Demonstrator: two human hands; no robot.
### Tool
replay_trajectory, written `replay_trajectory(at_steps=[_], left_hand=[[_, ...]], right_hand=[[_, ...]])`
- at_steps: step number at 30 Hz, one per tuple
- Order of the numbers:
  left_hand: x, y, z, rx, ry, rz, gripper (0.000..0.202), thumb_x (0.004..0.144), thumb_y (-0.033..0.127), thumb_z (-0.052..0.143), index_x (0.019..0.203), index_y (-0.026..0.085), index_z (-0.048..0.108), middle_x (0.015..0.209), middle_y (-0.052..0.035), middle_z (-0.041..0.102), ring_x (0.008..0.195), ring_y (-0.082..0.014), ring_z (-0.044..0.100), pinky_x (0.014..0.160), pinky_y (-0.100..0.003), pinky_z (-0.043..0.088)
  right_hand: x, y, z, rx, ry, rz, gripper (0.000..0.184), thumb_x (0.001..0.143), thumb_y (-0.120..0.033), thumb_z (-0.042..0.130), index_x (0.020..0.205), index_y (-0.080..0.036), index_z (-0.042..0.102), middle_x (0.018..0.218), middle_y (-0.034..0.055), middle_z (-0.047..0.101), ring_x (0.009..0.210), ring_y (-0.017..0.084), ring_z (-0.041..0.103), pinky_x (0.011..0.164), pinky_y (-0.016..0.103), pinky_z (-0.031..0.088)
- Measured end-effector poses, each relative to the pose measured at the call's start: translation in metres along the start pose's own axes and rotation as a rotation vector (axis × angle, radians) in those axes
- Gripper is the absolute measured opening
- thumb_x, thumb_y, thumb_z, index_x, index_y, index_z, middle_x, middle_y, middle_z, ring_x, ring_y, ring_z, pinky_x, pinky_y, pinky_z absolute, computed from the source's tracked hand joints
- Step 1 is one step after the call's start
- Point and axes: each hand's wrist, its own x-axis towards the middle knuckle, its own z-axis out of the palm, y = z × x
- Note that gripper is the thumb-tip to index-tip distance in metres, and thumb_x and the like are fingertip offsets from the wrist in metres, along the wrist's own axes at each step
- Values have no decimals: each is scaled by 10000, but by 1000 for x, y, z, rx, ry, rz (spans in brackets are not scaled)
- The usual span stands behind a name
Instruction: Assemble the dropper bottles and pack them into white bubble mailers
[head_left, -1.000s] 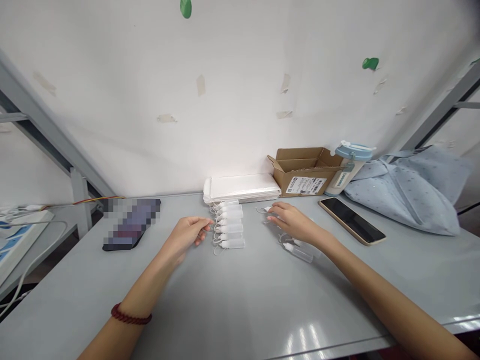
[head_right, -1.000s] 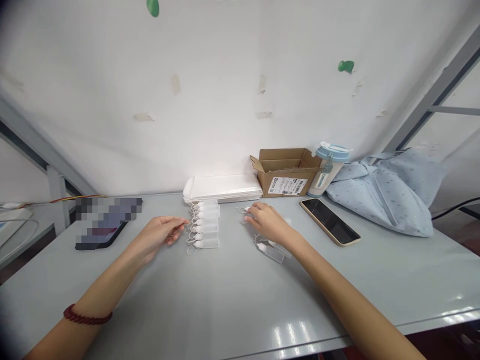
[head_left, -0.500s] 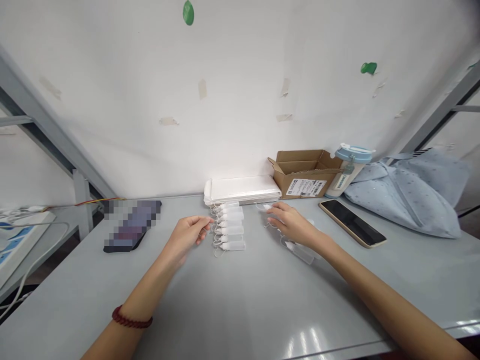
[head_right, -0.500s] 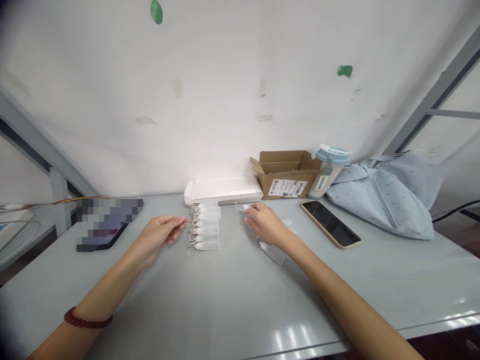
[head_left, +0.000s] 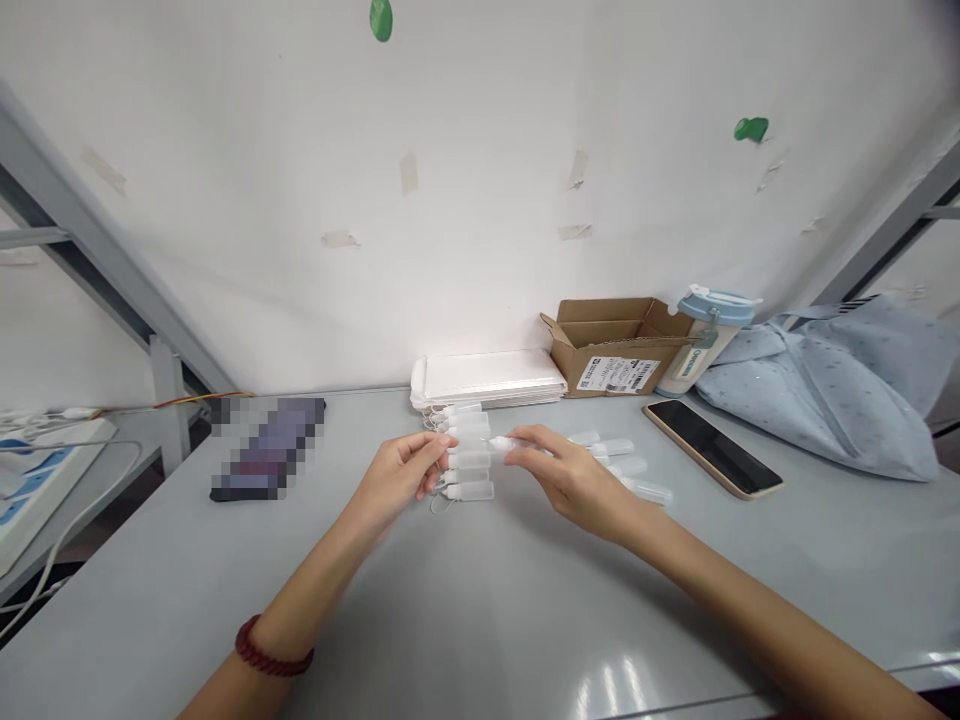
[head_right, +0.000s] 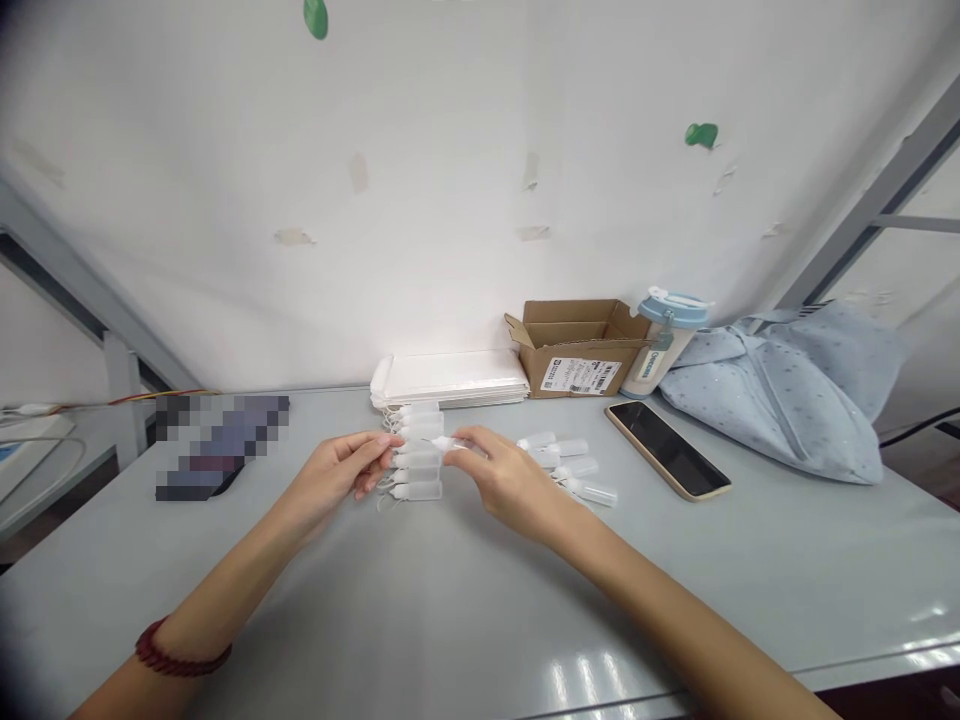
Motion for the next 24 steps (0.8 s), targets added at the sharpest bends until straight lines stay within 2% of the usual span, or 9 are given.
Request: replay_trajectory(at_steps=[5, 10, 13, 19, 24], left_hand=[[-1, -1, 3, 35, -19, 10, 317, 790, 477, 562, 789, 170, 640, 573, 34, 467, 508, -85, 359, 490, -216, 285], [-5, 1, 5, 74, -42, 6, 295, 793, 450, 568, 696, 174, 604, 500, 48, 416, 502, -90, 351, 494, -216, 284], [-5, 2, 6, 54, -55, 3, 281, 782, 441, 582, 704, 173, 615, 519, 38, 464, 492, -92, 383, 510, -227, 328], [-3, -3, 5, -80, -135, -21, 239, 749, 369, 638, 868, 167, 685, 607, 5, 558, 514, -99, 451, 552, -252, 386], [-4, -3, 7, -95, -122, -25, 230, 710, 345, 677, 856, 168, 703, 607, -3, 582, 530, -107, 478, 559, -259, 404]], right_hand=[[-2, -6, 4, 5, -49, -19, 413, 821, 16, 311, 1072, -195, 563, 1139, 129, 545, 860, 162, 574, 682, 279, 497], [-2, -8, 7, -20, -40, -49, 443, 792, 37, 306, 1072, -193, 561, 1132, 129, 553, 862, 154, 577, 681, 272, 501], [-2, -10, 7, -37, -28, -62, 436, 789, 34, 304, 1059, -193, 560, 1121, 132, 563, 846, 155, 582, 670, 279, 505], [-3, -11, 8, -34, -38, -59, 441, 767, 47, 316, 1051, -183, 563, 1114, 145, 565, 848, 160, 596, 680, 287, 508], [-3, -12, 8, -17, -31, -42, 412, 797, 21, 320, 1045, -192, 570, 1123, 144, 566, 884, 162, 596, 697, 296, 514]])
